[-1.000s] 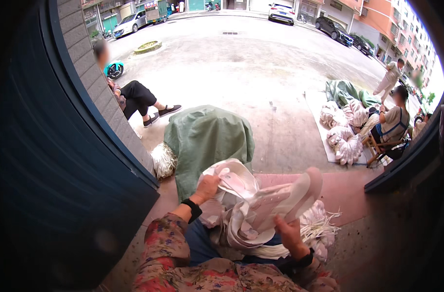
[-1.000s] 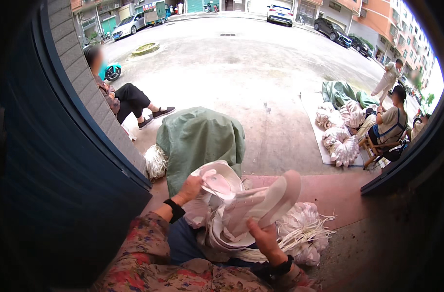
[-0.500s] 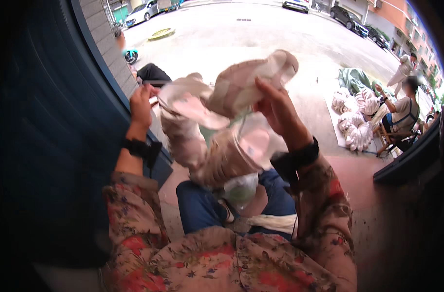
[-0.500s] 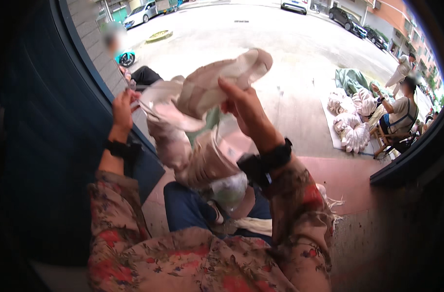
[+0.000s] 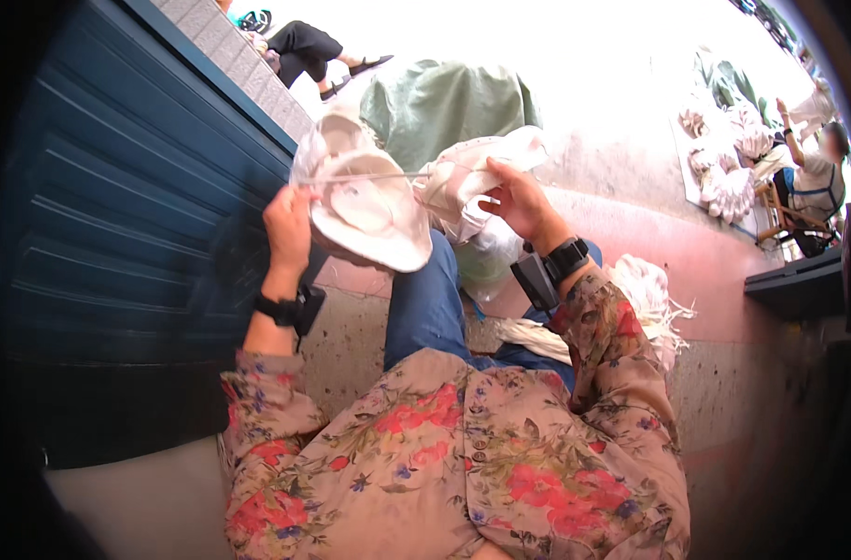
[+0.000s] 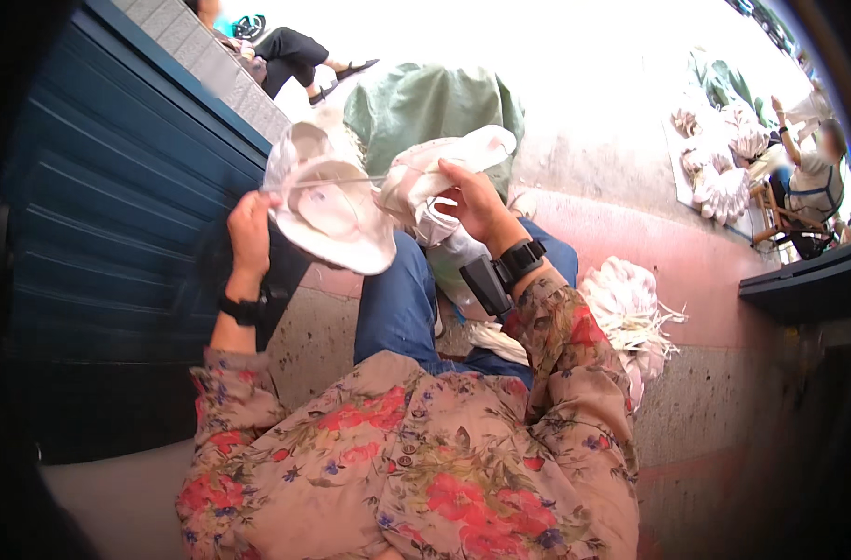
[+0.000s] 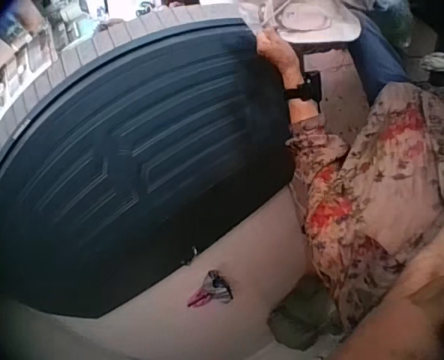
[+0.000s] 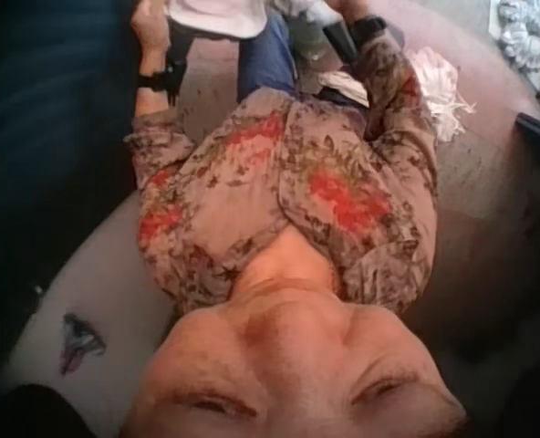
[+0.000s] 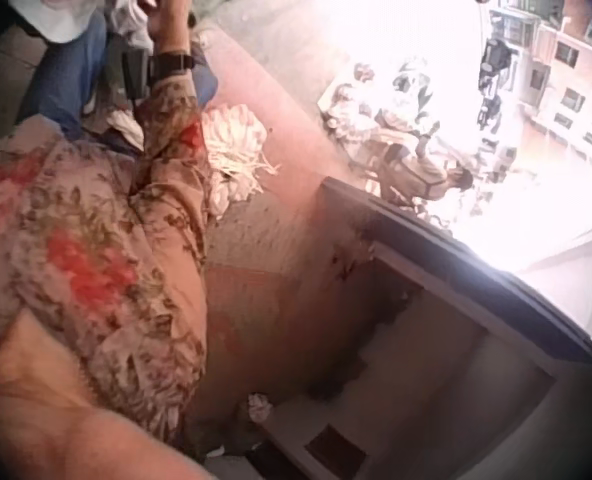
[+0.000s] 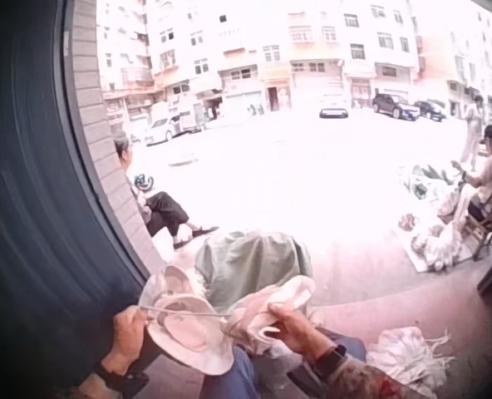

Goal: Lace and prepare white athletic shoes for finishing.

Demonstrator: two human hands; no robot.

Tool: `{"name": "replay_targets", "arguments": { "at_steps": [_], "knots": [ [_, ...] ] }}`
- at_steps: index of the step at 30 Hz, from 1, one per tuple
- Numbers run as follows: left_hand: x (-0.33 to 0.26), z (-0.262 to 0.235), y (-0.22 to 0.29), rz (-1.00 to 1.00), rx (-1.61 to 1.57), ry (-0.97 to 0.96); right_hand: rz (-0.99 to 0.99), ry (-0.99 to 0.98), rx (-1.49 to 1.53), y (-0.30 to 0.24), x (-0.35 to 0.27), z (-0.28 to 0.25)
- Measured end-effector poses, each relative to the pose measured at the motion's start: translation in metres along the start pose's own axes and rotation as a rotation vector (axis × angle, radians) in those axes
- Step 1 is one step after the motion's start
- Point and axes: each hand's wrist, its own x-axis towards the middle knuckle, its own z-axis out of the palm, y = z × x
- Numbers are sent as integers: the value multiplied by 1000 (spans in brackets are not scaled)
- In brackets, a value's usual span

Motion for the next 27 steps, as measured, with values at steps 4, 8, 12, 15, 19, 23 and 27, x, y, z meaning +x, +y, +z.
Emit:
{"name": "replay_targets", "arguments": {
  "at_steps": [4,8,12,15,19,23,27],
  "knots": [
    [-62,28,-2,-67,-61,-125,-35,-1,296,48,8,-65],
    [-132,61,-18,-242,-84,-541,38,126,429,79,-4,-71],
    [-148,64,-17,-225,15,-670,18,138,508,106,-1,-98],
    [-145,68,-15,-120,34,-742,8,118,532,108,8,-104],
    [-138,96,-41,-224,87,-720,18,136,545,110,9,-103],
    [-125,118,-15,-325,60,-762,7,171,480,108,3,-102],
    [-120,139,-20,-444,108,-798,-15,179,386,109,4,-110]
  ]
}}
